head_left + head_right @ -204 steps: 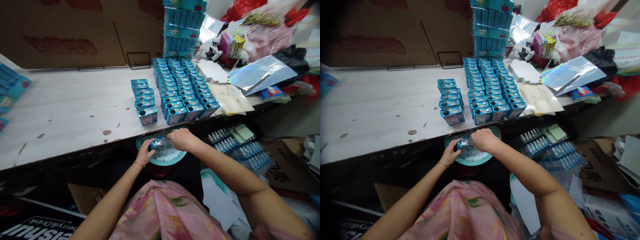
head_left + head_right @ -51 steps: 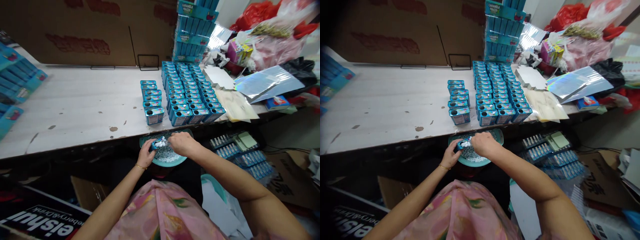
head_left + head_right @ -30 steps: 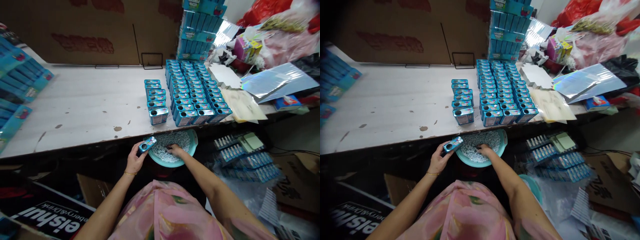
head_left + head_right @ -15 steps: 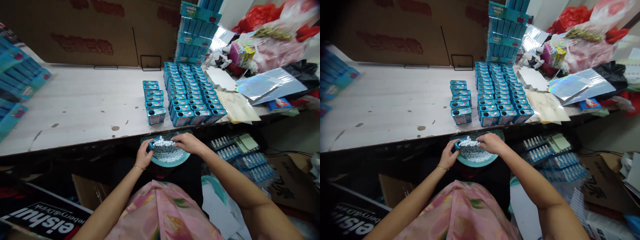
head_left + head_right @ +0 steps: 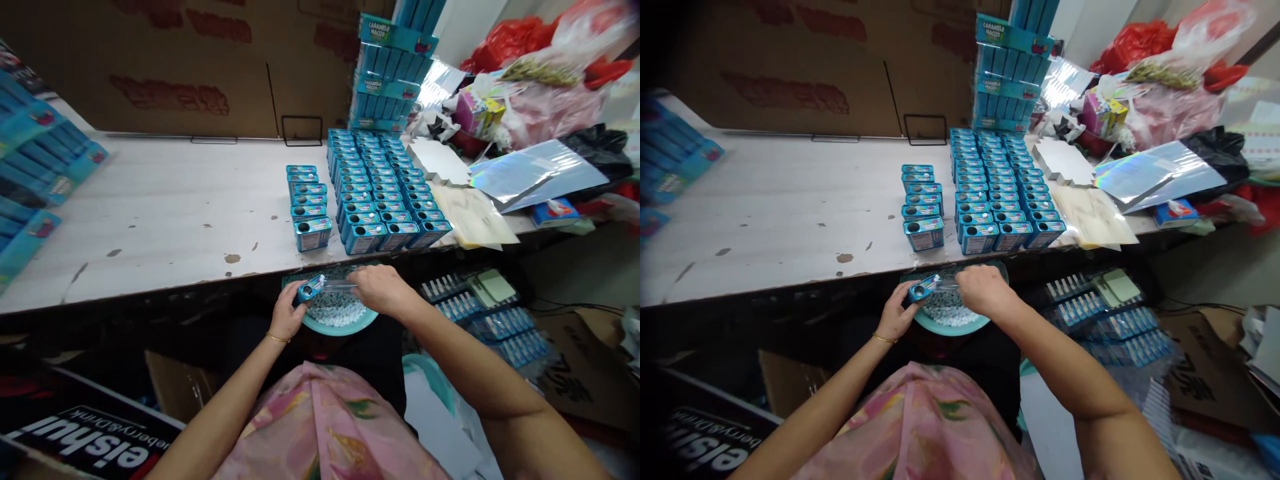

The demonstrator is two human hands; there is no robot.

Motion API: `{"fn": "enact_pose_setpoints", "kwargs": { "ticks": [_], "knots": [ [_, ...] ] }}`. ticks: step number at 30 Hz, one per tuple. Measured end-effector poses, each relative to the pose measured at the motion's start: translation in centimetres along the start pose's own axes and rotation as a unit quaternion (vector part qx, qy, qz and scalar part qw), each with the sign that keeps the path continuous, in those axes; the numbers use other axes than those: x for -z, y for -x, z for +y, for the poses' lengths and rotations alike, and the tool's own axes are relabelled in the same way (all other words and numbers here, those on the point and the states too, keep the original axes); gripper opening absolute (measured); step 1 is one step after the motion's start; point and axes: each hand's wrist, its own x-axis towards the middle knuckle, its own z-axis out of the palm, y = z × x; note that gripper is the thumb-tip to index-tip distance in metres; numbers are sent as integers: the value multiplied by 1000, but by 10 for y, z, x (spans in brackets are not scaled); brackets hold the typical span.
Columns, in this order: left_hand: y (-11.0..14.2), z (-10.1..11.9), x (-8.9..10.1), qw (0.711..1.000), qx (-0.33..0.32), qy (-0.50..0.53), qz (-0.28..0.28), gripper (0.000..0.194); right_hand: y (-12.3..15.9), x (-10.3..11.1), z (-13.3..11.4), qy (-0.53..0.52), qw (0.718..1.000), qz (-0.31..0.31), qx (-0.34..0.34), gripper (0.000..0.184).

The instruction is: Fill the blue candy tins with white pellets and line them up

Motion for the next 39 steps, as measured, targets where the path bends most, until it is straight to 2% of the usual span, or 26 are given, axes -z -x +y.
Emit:
{"fn": "enact_pose_setpoints", "kwargs": {
  "ticks": [2,5,9,12,16,20,23,25,27,29,31,33,35,37,39],
  "knots": [
    [1,5,9,1000,-2,8,6,33,4,-17,16,-19,999,-12,-40,27],
    [-5,21,22,999,-3,29,16,34,-1,-60,31,-55,994,-49,-82,28],
    [-35,42,30,998,-10,57,20,37,-18,-126,27,-122,986,-78,-88,29],
    [-62,47,26,997,-39,55,27,34,-25,-157,18,-162,982,-63,-67,31],
    [-80,47,17,996,-56,55,39,34,-31,-171,12,-177,982,-26,-58,32],
    [-84,49,14,994,-77,56,56,36,-37,-174,10,-172,982,-34,-63,32],
    [-86,45,15,992,-93,6,85,35,-34,-172,9,-166,984,-21,-58,28],
    [-86,40,16,989,-84,-30,121,38,-27,-160,7,-172,983,45,-45,25],
    [-84,35,18,982,-73,-60,163,52,-20,-133,5,-193,967,164,-16,27],
    [-83,33,19,977,-78,-85,179,75,-20,-91,4,-212,930,298,27,32],
    [-84,35,19,975,-94,-104,173,92,-33,-40,3,-213,897,382,70,40],
    [-89,39,18,973,-108,-114,171,97,-61,9,1,-195,889,400,111,48],
    [-96,43,16,970,-128,-123,164,93,-101,47,0,-165,901,382,123,55],
    [-102,44,14,970,-146,-124,148,82,-144,70,-1,-140,928,331,97,62],
    [-105,43,12,974,-151,-114,124,68,-183,79,-1,-125,959,248,59,67]
  ]
}}
